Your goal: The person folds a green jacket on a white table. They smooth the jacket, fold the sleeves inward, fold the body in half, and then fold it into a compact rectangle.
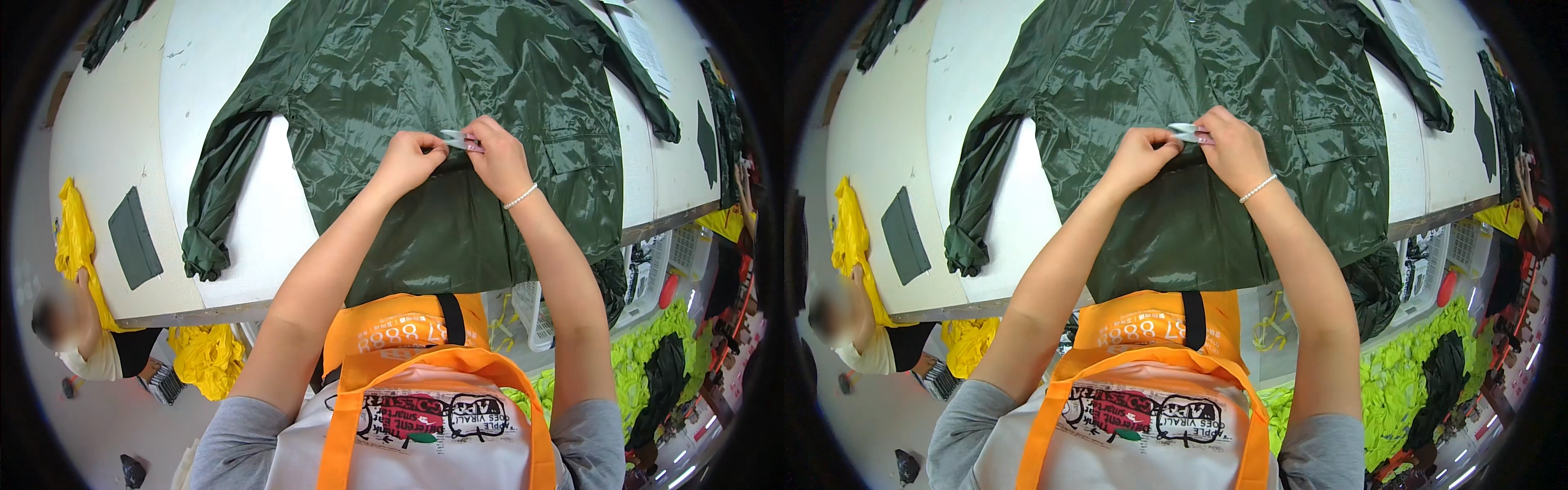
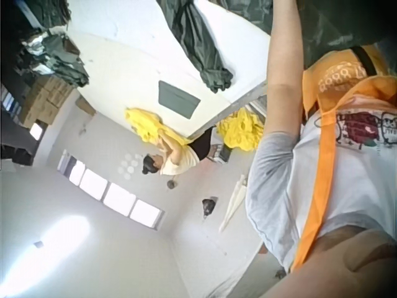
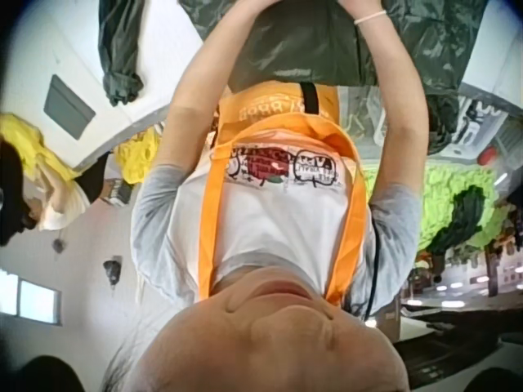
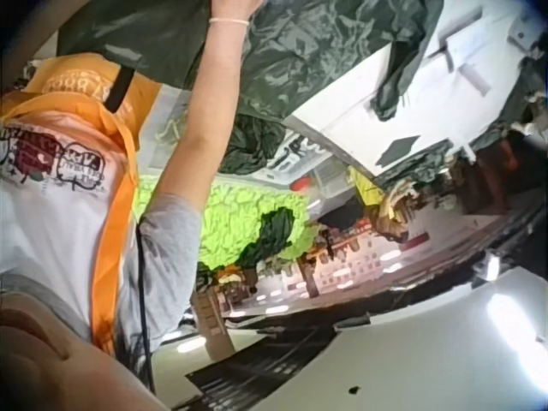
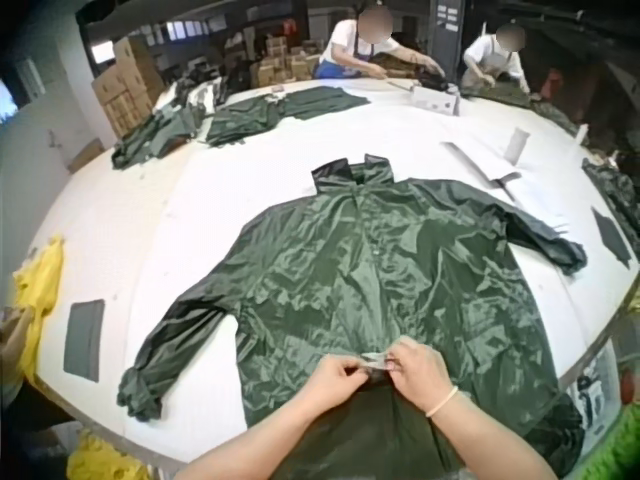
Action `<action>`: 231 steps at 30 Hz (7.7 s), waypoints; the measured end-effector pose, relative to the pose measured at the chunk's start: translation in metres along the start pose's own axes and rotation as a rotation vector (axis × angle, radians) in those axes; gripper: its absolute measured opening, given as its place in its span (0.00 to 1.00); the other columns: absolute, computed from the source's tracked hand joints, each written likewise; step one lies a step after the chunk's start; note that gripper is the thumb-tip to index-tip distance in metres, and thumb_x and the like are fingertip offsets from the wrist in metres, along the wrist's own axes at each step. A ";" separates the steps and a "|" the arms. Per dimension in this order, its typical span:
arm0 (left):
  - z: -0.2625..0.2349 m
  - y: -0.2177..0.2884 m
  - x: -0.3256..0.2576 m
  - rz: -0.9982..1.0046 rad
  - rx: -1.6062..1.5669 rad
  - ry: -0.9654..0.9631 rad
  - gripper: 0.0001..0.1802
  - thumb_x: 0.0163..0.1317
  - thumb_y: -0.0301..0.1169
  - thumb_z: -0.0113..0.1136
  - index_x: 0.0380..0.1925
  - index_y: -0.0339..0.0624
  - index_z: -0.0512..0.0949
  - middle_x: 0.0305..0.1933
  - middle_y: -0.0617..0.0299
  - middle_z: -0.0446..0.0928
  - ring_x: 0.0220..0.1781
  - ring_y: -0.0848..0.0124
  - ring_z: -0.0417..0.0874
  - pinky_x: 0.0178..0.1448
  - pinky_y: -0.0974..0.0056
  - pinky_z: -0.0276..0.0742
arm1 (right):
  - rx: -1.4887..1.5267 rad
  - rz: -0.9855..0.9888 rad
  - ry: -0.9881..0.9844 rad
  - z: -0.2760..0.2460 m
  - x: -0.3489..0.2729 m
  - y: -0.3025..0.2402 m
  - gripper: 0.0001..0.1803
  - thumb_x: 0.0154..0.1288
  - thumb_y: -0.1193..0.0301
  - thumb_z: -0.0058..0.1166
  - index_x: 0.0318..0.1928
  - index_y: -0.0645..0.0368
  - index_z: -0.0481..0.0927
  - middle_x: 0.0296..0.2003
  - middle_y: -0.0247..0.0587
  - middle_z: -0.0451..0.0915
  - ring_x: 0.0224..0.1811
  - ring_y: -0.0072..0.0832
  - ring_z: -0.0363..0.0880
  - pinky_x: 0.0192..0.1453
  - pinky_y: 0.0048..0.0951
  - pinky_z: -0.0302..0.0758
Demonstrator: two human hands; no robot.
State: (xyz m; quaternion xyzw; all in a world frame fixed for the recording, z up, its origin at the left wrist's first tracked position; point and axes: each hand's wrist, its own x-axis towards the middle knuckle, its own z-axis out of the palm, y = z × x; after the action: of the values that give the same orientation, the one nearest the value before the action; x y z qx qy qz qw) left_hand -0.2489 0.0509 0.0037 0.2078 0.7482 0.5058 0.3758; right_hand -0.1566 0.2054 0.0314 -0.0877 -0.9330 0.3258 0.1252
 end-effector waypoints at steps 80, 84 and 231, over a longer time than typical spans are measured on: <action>0.037 -0.043 -0.021 0.334 0.363 0.207 0.28 0.41 0.26 0.72 0.48 0.43 0.78 0.48 0.58 0.71 0.53 0.58 0.71 0.58 0.59 0.70 | 0.490 0.544 -0.084 0.048 0.015 0.055 0.10 0.56 0.69 0.60 0.34 0.65 0.84 0.26 0.43 0.83 0.29 0.25 0.81 0.35 0.26 0.74; 0.029 -0.048 -0.019 0.356 0.358 0.180 0.30 0.39 0.25 0.73 0.49 0.45 0.78 0.48 0.58 0.71 0.52 0.58 0.74 0.55 0.60 0.72 | 0.339 0.332 -0.171 0.036 -0.031 0.043 0.07 0.51 0.74 0.62 0.33 0.60 0.84 0.29 0.46 0.81 0.31 0.34 0.81 0.37 0.31 0.76; -0.118 -0.023 -0.222 0.131 -0.467 0.198 0.08 0.65 0.30 0.56 0.37 0.36 0.78 0.36 0.71 0.77 0.40 0.84 0.72 0.46 0.76 0.68 | 0.540 0.026 -0.157 0.031 -0.056 -0.197 0.09 0.56 0.78 0.62 0.39 0.60 0.81 0.37 0.28 0.76 0.26 0.14 0.65 0.30 0.16 0.63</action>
State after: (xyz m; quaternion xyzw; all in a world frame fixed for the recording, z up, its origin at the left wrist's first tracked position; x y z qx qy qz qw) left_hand -0.1978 -0.1827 0.0855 0.1128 0.6294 0.7058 0.3051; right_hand -0.1282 0.0214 0.1221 -0.0375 -0.8182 0.5698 0.0672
